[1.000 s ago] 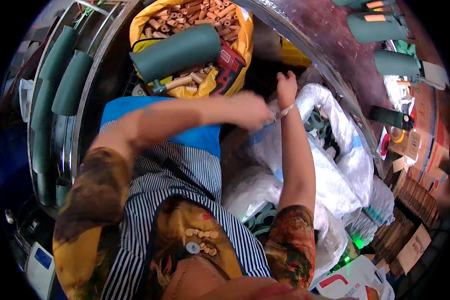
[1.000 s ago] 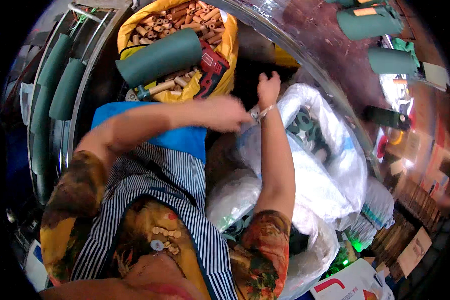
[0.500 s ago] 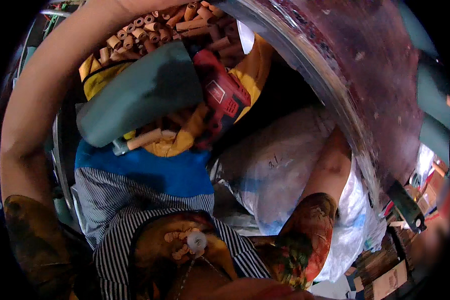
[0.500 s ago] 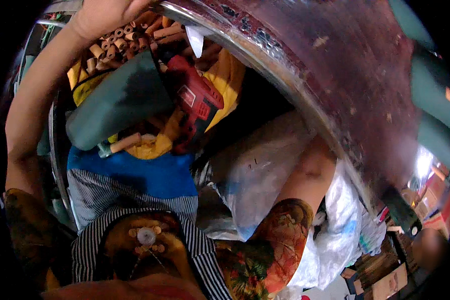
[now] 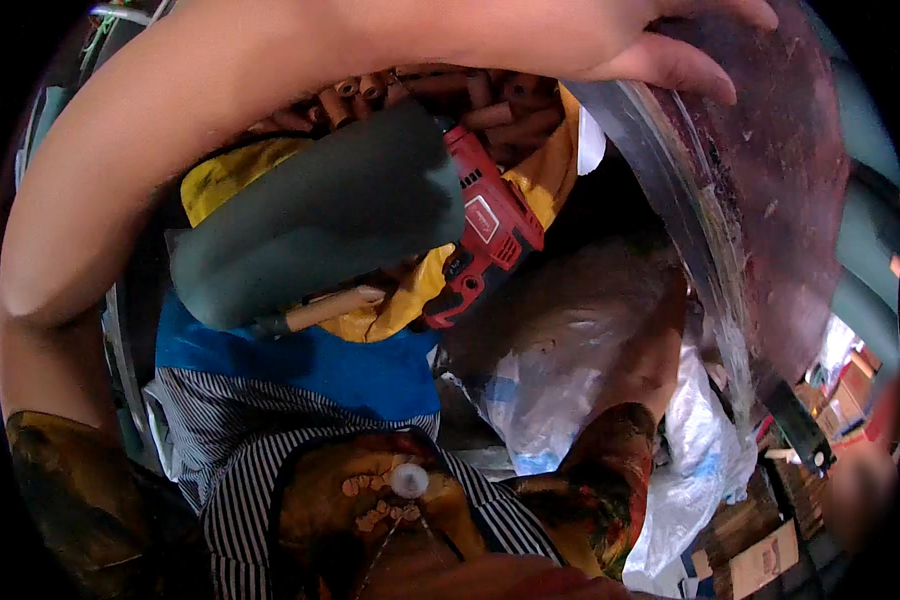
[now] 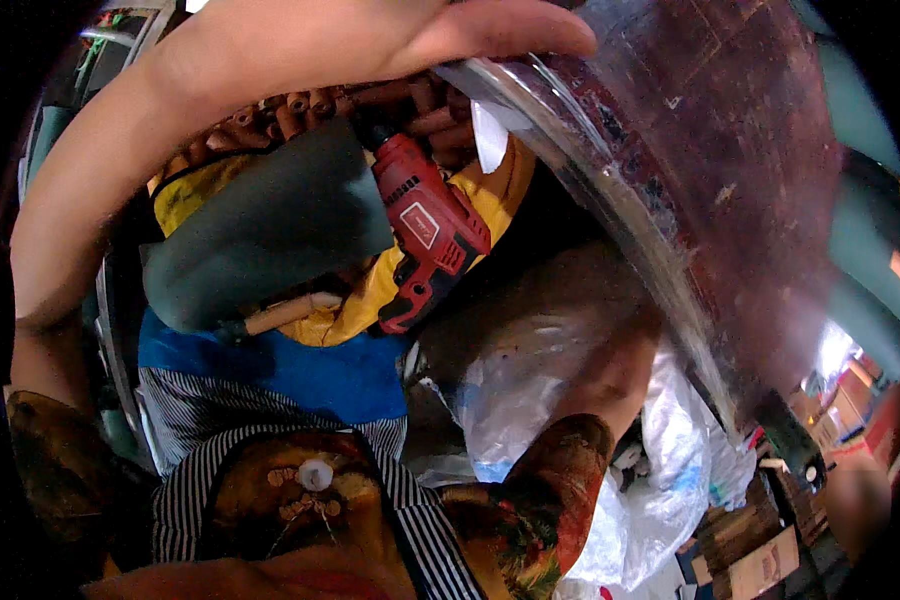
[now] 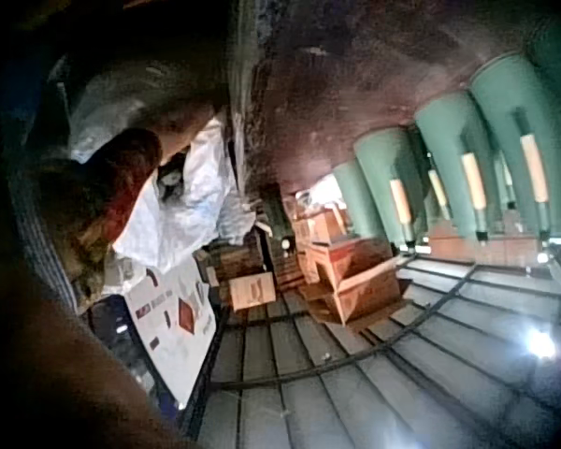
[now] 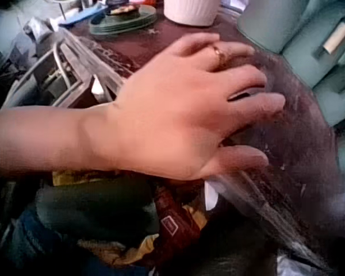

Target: The person assembles green plastic containers by inserting wooden handles, using a red power drill to secure components, wiping the exterior with a yellow cloth, and fitting internal white plastic parts.

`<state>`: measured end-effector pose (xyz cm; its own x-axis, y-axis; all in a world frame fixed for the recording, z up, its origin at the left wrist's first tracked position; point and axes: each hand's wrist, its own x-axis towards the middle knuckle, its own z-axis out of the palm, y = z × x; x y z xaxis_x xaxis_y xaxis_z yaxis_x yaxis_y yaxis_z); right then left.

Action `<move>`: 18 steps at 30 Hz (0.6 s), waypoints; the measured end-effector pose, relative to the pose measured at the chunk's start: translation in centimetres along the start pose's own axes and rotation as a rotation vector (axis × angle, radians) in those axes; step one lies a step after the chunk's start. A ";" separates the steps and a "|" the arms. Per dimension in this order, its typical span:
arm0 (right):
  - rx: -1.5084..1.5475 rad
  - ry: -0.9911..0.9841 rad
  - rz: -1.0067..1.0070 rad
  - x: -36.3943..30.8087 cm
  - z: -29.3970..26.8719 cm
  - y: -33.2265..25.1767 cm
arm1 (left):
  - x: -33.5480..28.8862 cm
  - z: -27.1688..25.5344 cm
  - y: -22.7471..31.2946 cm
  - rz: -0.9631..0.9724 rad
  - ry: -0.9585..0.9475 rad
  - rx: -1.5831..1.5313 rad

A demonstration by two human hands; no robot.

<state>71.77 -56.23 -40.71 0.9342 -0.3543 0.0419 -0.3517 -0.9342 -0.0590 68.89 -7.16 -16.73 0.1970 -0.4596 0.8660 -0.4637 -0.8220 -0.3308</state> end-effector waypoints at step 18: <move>-0.156 0.014 0.200 -3.7 -5.0 1.9 | 2.6 -4.3 1.7 -0.188 -0.363 -0.067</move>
<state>67.37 -56.95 -36.02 0.8444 -0.5325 0.0587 -0.5357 -0.8399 0.0874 64.85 -8.29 -13.45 0.5697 -0.4018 0.7169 -0.4430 -0.8849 -0.1439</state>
